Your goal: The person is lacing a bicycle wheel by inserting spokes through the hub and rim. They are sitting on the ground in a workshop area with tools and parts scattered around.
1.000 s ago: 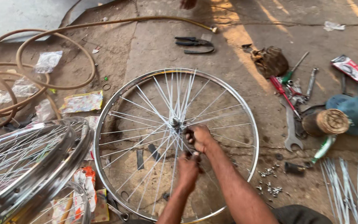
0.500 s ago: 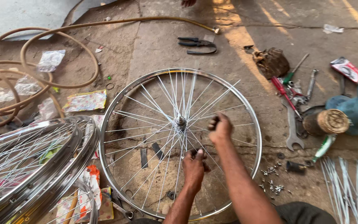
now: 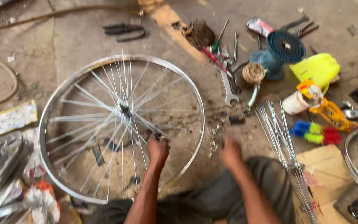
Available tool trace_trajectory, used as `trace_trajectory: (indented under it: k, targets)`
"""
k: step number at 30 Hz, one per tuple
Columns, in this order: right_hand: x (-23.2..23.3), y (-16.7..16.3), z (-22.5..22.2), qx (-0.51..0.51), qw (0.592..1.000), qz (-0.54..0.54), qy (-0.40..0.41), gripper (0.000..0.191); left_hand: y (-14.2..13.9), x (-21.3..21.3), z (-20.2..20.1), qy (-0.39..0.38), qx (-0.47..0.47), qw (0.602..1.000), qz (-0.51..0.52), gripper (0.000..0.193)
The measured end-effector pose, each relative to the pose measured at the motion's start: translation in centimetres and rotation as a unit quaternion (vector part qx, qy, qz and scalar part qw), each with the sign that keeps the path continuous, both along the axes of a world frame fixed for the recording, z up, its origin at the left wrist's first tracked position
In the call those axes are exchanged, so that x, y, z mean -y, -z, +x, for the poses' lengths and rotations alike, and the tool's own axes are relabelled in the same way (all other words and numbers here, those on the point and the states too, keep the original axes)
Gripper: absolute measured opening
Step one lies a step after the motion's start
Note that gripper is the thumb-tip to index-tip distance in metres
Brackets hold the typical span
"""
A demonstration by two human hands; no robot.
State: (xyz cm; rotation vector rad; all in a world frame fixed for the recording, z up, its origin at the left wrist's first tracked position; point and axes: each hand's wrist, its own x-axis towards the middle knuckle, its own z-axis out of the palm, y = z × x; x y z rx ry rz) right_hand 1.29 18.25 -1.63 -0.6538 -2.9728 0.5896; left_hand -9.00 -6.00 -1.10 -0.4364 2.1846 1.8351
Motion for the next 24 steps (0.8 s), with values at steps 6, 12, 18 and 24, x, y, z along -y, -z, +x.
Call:
trace_trajectory:
  k: [6,12,18,24]
  targets:
    - [-4.5,-2.1,-4.2,0.1,0.991,0.058,0.061,0.057,-1.8,-0.7,3.9,0.127,-0.009,0.963,-0.239,0.043]
    - [-3.1,-0.5,-5.0,0.067,0.988,-0.086,0.113,0.043,-0.1,-2.2,7.5,0.169,0.025,0.955,-0.244,0.037]
    - [-1.4,-1.4,-5.3,-0.101,0.994,0.008,-0.033,0.055,1.1,-2.6,6.9,0.18,0.055,0.973,-0.136,0.022]
    - [1.7,-0.3,-4.7,-0.164,0.953,0.168,-0.19,0.031,0.0,-2.4,6.2,0.14,0.156,0.978,0.016,0.024]
